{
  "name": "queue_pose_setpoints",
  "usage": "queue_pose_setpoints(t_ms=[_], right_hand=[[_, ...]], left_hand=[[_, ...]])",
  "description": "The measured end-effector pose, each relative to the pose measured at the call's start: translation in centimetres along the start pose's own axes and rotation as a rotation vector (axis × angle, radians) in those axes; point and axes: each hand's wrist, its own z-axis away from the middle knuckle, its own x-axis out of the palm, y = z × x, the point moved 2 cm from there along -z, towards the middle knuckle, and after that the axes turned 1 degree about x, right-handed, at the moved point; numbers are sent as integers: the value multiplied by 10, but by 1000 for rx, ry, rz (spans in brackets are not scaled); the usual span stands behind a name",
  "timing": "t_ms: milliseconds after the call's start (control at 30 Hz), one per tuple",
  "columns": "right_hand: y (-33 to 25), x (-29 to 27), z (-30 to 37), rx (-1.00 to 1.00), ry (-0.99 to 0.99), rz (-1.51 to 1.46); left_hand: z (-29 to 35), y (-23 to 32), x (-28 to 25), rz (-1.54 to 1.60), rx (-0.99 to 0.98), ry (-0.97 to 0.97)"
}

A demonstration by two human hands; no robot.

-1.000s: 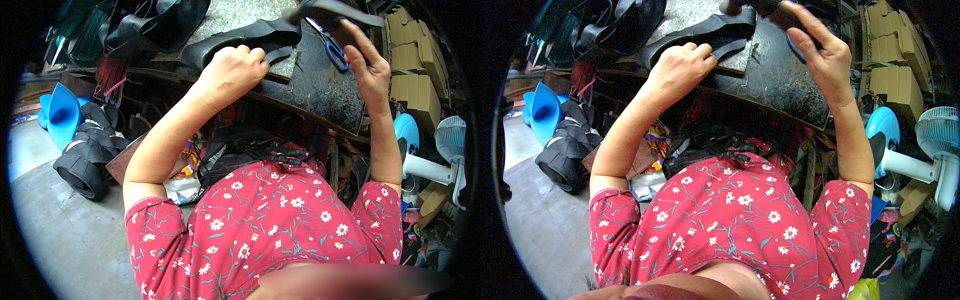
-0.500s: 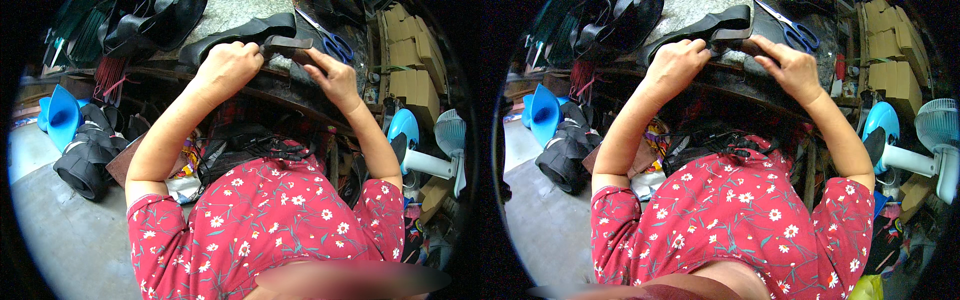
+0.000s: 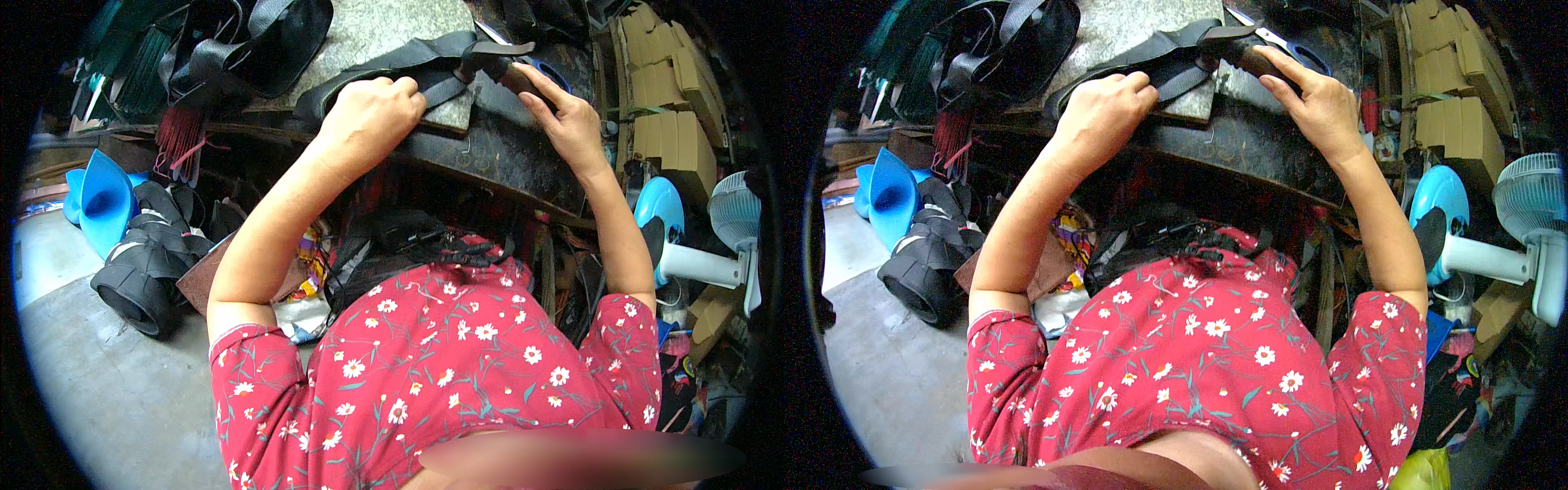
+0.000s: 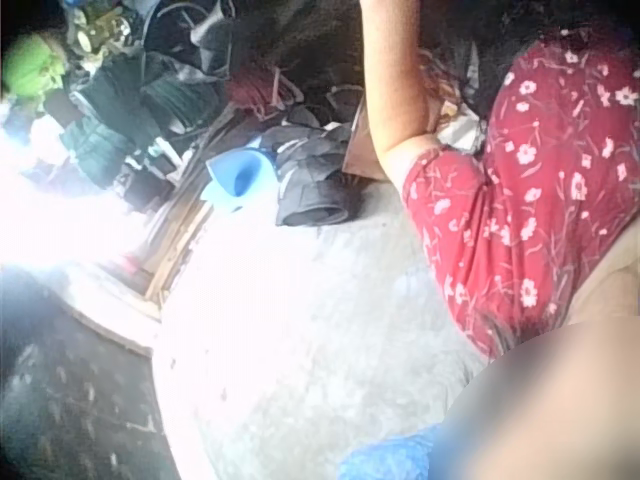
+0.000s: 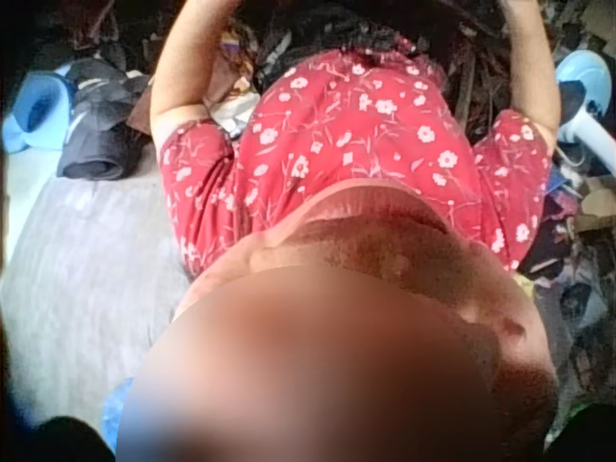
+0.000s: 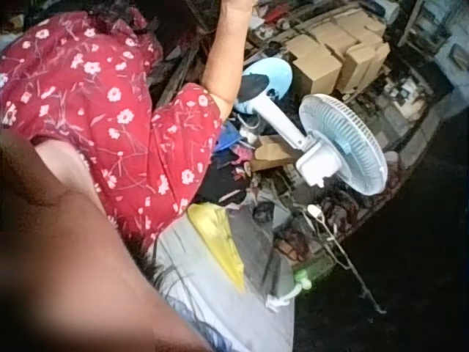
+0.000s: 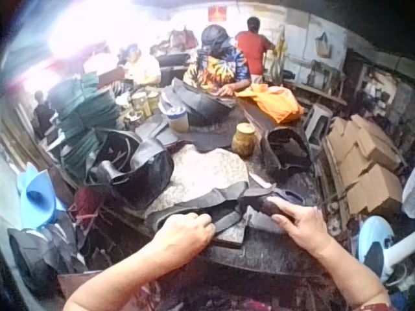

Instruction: The person repeatedly hammers a black shoe upper against a workbench, then uses shears to trim the edges. They inspect the shoe by turning it over and checking the interior, repeating the hammering and trimming cycle on multiple shoe uppers.

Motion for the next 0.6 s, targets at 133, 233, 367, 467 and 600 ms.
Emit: queue_pose_setpoints(t_ms=[133, 233, 367, 467, 600], right_hand=[[0, -8, -4, -172, 178, -164], [3, -4, -4, -190, 263, -230], [5, 2, -2, -111, 97, 83], [3, -2, -4, -187, 272, -147], [2, 7, -10, -170, 207, -148]], left_hand=[[-11, 2, 2, -5, 28, 124], [-15, 1, 6, 26, 11, 134], [-18, -2, 12, 48, -15, 85], [-27, -1, 17, 37, -19, 118], [-30, -3, 16, 61, -107, 235]])
